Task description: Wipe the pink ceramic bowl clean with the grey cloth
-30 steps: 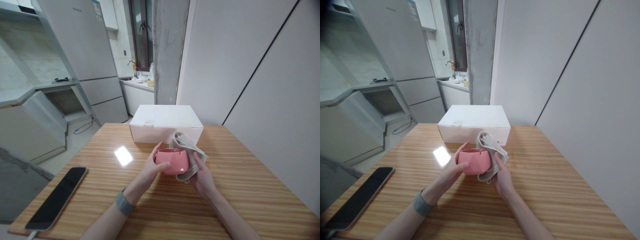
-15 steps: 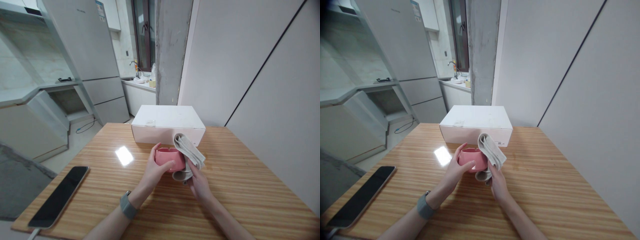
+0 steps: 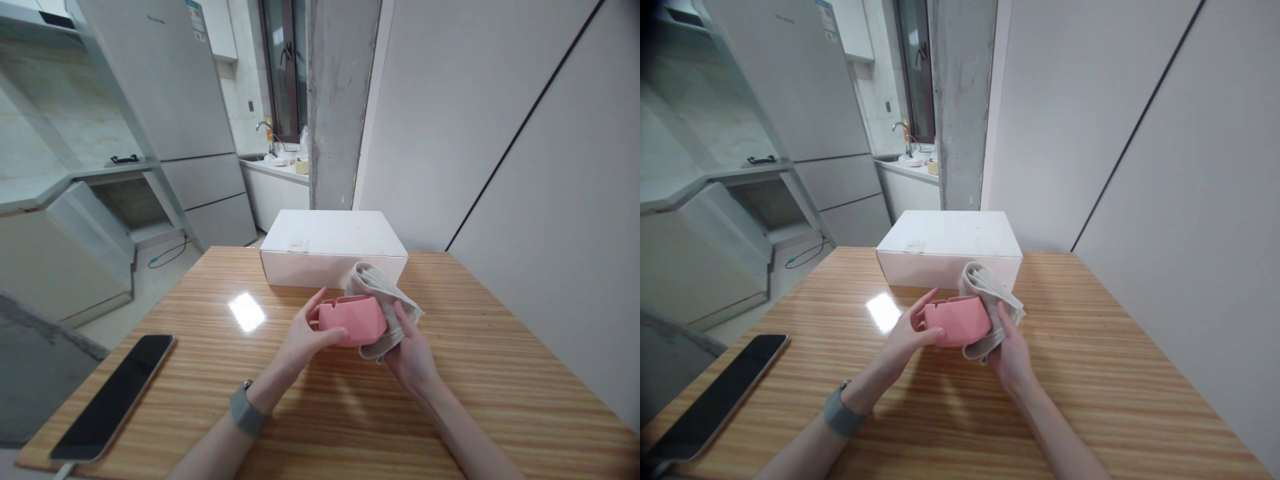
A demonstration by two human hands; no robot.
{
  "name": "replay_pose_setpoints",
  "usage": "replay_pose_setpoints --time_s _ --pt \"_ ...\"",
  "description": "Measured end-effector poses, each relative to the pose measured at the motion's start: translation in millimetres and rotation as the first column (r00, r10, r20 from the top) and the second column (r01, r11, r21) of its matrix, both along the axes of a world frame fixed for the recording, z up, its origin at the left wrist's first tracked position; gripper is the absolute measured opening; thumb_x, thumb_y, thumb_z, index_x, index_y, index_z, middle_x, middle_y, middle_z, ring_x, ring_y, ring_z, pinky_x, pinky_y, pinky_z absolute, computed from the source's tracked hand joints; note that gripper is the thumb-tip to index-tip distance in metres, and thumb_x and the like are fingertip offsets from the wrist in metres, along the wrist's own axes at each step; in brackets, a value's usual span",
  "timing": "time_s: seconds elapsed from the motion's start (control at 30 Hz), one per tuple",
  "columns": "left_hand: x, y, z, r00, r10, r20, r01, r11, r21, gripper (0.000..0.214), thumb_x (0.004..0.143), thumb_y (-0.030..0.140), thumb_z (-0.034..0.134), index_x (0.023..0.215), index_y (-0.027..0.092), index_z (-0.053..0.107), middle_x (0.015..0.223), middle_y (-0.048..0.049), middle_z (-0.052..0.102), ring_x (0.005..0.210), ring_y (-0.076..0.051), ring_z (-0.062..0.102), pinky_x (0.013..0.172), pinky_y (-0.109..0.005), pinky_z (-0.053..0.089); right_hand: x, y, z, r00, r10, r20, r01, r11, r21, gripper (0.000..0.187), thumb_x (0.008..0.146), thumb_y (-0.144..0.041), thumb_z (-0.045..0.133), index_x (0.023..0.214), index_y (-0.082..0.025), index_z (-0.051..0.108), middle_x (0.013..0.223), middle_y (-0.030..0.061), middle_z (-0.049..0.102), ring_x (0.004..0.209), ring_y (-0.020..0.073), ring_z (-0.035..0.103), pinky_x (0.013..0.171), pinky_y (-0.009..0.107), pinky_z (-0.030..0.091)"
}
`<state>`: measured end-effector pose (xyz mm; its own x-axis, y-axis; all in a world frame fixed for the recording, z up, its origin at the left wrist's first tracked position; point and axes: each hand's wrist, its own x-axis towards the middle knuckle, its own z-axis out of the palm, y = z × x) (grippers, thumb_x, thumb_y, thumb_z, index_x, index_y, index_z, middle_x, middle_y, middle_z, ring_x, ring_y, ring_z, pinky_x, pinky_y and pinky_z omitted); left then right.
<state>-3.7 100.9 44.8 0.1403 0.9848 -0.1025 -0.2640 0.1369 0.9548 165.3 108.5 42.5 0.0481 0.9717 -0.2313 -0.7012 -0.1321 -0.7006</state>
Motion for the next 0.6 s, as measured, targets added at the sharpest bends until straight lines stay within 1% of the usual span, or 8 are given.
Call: replay_pose_setpoints --time_s 0.1,0.2,0.27,0.37,0.47,0.53,0.6 --pt "-0.3 1.1 -2.1 0.999 -0.022 0.032 0.022 1.000 0.005 0.107 0.050 0.027 0.087 0.144 0.016 0.036 0.119 -0.0153 0.062 0.103 -0.028 0.061 0.088 -0.038 0.049 -2.7 -1.3 -0.7 0.999 0.040 -0.002 -0.040 0.999 -0.011 0.038 0.070 -0.048 0.074 0.097 -0.021 0.074 0.101 0.0039 0.076 0.107 0.0277 0.066 0.089 0.036 0.054" --pt "1.6 0.1 -3.1 1.000 0.012 0.007 -0.012 1.000 -0.002 0.102 0.052 0.029 0.086 0.142 0.016 0.039 0.115 -0.0147 0.062 0.100 -0.027 0.061 0.086 -0.037 0.050 -4.6 -1.8 -2.3 0.998 0.057 0.011 -0.057 0.998 -0.011 0.044 0.065 -0.050 0.077 0.098 -0.021 0.074 0.100 0.0045 0.076 0.109 0.0295 0.064 0.091 0.038 0.053" --pt "3.0 -1.6 -2.1 0.999 0.035 -0.017 -0.035 0.999 0.023 0.098 0.054 0.030 0.086 0.140 0.016 0.041 0.117 -0.0148 0.061 0.102 -0.027 0.061 0.087 -0.037 0.050 -5.4 -2.5 -3.2 0.999 0.042 0.019 -0.043 0.999 0.006 0.045 0.064 -0.050 0.078 0.099 -0.022 0.074 0.102 0.0040 0.076 0.108 0.0296 0.065 0.090 0.038 0.054" --pt "4.8 -4.7 0.6 0.997 0.056 -0.059 -0.051 0.994 0.095 0.096 0.054 0.029 0.086 0.138 0.020 0.042 0.121 -0.0142 0.059 0.105 -0.028 0.060 0.088 -0.038 0.051 -6.1 -4.3 -5.3 0.999 0.017 0.030 -0.018 0.999 0.037 0.044 0.065 -0.049 0.078 0.101 -0.023 0.073 0.106 0.0032 0.075 0.106 0.0292 0.066 0.084 0.037 0.057" --pt "6.6 -7.1 2.0 0.984 0.129 -0.127 -0.104 0.977 0.186 0.093 0.054 0.028 0.087 0.137 0.022 0.043 0.125 -0.0137 0.056 0.108 -0.028 0.059 0.091 -0.040 0.050 -7.2 -6.7 -10.1 0.998 -0.003 0.065 0.002 1.000 0.015 0.044 0.064 -0.050 0.078 0.099 -0.024 0.073 0.100 0.0024 0.076 0.100 0.0294 0.068 0.075 0.036 0.059" --pt "7.5 -7.5 1.1 0.962 0.206 -0.181 -0.152 0.950 0.273 0.091 0.054 0.028 0.087 0.135 0.022 0.045 0.127 -0.0130 0.054 0.112 -0.028 0.057 0.094 -0.041 0.048 -8.7 -8.0 -14.7 0.996 -0.025 0.084 0.024 1.000 0.011 0.044 0.062 -0.051 0.079 0.097 -0.025 0.073 0.096 0.0016 0.077 0.099 0.0291 0.069 0.076 0.035 0.059" --pt "7.9 -7.1 -1.2 0.930 0.277 -0.240 -0.179 0.915 0.362 0.091 0.055 0.029 0.086 0.135 0.023 0.045 0.126 -0.0120 0.053 0.115 -0.028 0.055 0.098 -0.041 0.046 -10.3 -8.9 -19.4 0.995 -0.054 0.089 0.051 0.998 0.028 0.044 0.062 -0.050 0.080 0.098 -0.026 0.073 0.098 0.0006 0.077 0.104 0.0283 0.067 0.082 0.036 0.058"
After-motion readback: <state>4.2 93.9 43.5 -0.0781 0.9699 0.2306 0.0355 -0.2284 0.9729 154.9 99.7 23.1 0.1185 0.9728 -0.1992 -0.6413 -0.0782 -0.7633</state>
